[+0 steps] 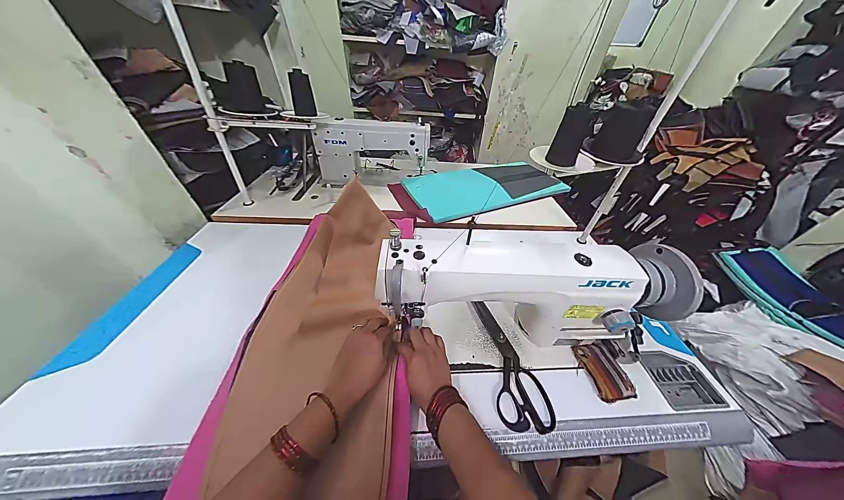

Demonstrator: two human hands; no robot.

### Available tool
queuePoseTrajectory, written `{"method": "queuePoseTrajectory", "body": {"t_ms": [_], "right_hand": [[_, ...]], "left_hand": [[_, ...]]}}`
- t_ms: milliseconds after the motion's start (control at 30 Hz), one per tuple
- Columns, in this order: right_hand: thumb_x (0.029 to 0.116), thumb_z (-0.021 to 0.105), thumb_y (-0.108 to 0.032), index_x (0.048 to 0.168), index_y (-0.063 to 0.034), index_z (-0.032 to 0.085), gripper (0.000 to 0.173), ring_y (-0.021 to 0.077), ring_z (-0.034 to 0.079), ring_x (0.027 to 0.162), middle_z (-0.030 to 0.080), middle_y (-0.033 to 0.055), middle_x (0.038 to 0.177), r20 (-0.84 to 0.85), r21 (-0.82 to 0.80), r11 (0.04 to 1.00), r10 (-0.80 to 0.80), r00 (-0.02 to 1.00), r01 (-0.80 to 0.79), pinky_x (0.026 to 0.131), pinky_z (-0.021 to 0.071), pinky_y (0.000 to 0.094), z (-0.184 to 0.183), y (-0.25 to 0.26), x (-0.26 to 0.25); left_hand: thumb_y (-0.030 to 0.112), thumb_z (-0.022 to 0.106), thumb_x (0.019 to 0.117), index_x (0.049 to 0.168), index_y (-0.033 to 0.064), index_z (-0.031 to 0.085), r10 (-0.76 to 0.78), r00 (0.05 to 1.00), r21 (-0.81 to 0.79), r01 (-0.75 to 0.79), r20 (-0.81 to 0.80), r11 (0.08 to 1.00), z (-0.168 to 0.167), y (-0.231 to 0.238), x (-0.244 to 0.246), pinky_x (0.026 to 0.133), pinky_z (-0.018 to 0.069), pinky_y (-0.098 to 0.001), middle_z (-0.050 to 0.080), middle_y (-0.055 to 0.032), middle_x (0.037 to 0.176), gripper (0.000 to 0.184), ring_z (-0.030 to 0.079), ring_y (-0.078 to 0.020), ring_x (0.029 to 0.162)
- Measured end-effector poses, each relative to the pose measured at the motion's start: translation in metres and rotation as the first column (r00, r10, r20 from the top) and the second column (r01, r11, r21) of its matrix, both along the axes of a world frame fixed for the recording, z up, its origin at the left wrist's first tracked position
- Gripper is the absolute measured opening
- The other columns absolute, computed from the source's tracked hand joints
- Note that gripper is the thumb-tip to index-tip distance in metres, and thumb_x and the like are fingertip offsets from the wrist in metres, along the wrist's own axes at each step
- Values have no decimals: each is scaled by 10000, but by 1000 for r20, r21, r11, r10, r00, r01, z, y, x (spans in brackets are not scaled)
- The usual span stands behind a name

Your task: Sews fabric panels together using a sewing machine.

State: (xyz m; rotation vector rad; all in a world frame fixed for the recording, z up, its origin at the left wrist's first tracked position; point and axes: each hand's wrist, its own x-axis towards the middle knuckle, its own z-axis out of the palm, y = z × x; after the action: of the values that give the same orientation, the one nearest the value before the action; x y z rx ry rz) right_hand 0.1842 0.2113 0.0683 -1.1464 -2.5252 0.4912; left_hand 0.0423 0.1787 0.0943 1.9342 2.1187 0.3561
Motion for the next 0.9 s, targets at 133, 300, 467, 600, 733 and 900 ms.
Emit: {"method": "queuePoseTrajectory", "body": {"t_ms": [133,300,467,600,733,900], "right_hand": [[999,504,-27,1331,-87,688,384,365,548,1344,616,162,1415,-178,-87,996,-14,984,-2,1125,432,512,-17,-23,26],[897,564,-154,1246,-76,720,390,317,670,1191,698,139,1273,-302,339,939,165,939,-56,1040,516,501,-62,-97,69],[992,490,-295,1365,-211,581,393,262,546,1332,600,103,1382,-139,638,763,246,959,-104,1152,380,468,-90,-110,80],[1016,493,-162,1352,-233,599,359,250,581,1299,634,64,1355,-96,727,676,279,955,-125,1127,409,489,-86,-110,52],[1012,492,-150,1246,-217,664,298,219,646,1200,698,41,1252,-118,757,644,294,948,-106,1069,472,439,-85,-107,35],[997,498,-124,1219,-209,663,289,190,664,1086,696,23,1226,-103,787,612,263,959,-83,916,522,367,-82,-109,32]], "left_hand": [[388,607,976,1418,119,620,-133,983,60,126,124,990,-8,-35,-11,1211,260,-602,476,-183,1553,518,382,-394,1480],[468,615,948,1416,210,639,-233,968,52,229,94,972,-12,-57,-22,1140,111,-789,502,-119,1553,535,314,-429,1513],[516,612,948,1451,244,607,-252,967,-8,252,36,968,-13,-55,-19,1141,48,-796,445,-136,1591,572,244,-429,1540],[503,542,1013,1539,254,492,-264,960,-226,237,-93,945,7,-56,-9,1149,15,-789,332,-115,1661,584,187,-388,1568],[512,551,1015,1551,286,470,-265,956,-296,219,-125,930,16,-52,-14,1135,26,-804,329,-74,1668,587,181,-381,1570],[434,596,979,1352,136,683,-330,943,28,331,-49,943,-12,-59,-25,1142,239,-737,524,-156,1523,485,383,-437,1472]]}}
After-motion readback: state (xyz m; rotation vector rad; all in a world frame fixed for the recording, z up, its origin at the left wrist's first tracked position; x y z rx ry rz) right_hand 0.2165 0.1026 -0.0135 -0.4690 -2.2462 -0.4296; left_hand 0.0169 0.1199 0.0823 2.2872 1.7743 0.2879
